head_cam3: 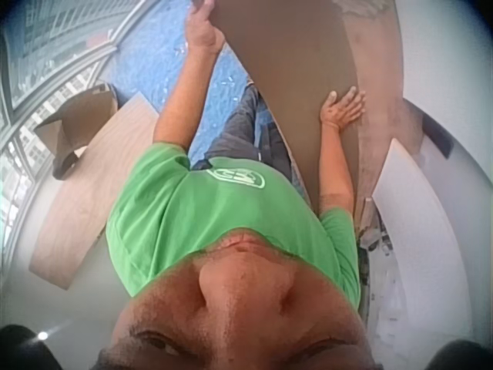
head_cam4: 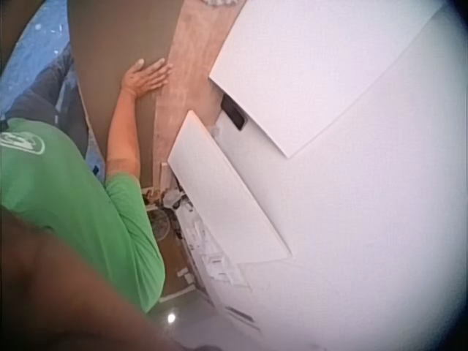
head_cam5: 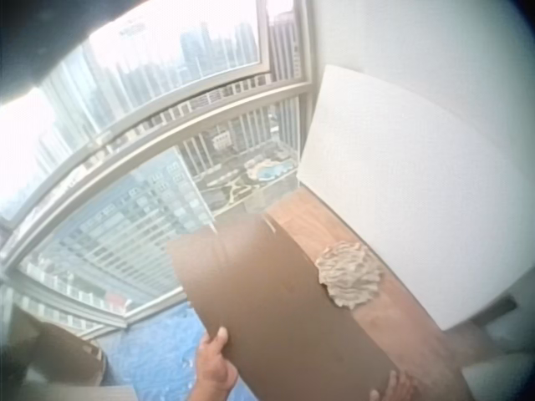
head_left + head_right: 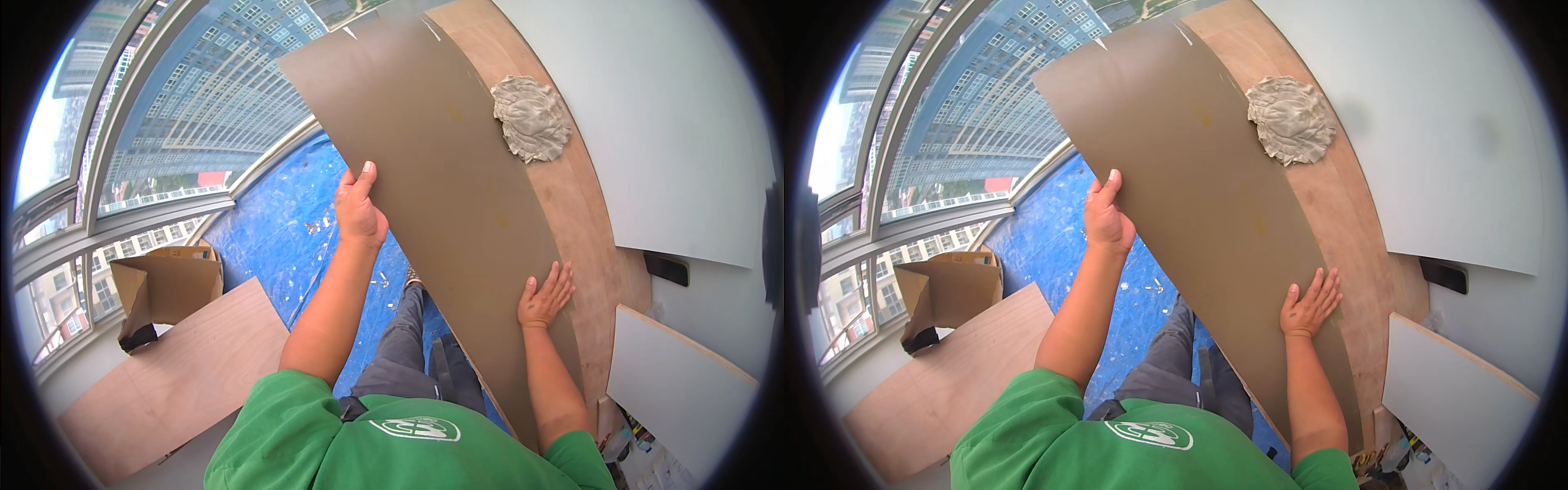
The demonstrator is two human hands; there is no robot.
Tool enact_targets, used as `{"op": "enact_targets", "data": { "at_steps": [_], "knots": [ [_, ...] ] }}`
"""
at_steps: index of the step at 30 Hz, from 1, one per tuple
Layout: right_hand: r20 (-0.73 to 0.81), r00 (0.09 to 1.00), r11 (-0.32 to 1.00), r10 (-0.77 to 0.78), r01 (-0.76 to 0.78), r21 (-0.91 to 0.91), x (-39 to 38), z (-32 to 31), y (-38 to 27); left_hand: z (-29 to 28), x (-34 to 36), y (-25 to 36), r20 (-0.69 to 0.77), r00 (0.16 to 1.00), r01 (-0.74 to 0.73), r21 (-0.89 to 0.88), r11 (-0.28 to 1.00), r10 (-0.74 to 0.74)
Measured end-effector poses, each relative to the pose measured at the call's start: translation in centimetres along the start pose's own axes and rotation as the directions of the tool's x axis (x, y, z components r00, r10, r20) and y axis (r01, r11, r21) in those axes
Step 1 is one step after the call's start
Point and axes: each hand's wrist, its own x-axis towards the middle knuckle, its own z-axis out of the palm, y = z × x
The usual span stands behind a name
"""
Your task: The person wipes a wooden board with a cloth, then retrieves a ruler and pencil from a drawer. They place the ruler on the board and mark measurements with the pencil.
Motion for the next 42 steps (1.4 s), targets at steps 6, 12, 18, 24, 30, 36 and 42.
{"op": "enact_targets", "data": {
  "at_steps": [6,12,18,24,30,36,42],
  "knots": [
    [0.017,1.000,1.000,0.001,-0.001,0.011,0.3,-0.2,-0.3,-1.3,0.6,-1.1,0.010,0.995,-0.098,0.037,0.995,0.098],
    [0.057,0.997,0.997,0.053,-0.056,0.049,0.0,-0.3,0.3,-7.7,2.8,-3.3,-0.207,0.974,0.154,0.328,0.932,-0.088],
    [0.084,0.992,0.989,0.092,-0.102,0.111,-0.2,-0.9,0.5,-10.9,-6.4,-7.6,-0.182,0.925,0.376,0.563,0.736,-0.334],
    [0.165,0.980,0.980,0.107,-0.132,0.150,-0.4,-1.4,0.6,-12.5,-14.3,-11.5,-0.160,0.810,0.500,0.690,0.522,-0.564],
    [0.155,0.982,0.971,0.109,-0.138,0.195,-0.8,-1.7,0.8,-13.6,-12.9,-12.2,-0.064,0.817,0.409,0.765,0.497,-0.573],
    [0.275,0.956,0.880,0.098,-0.213,0.424,-1.2,-4.9,2.1,-13.1,-12.5,-12.9,-0.067,0.849,0.336,0.834,0.438,-0.524],
    [-0.107,0.970,0.757,0.218,-0.099,0.646,-13.1,-10.0,4.4,-13.8,-10.1,-14.4,-0.031,0.856,0.296,0.848,0.440,-0.516]
  ]
}}
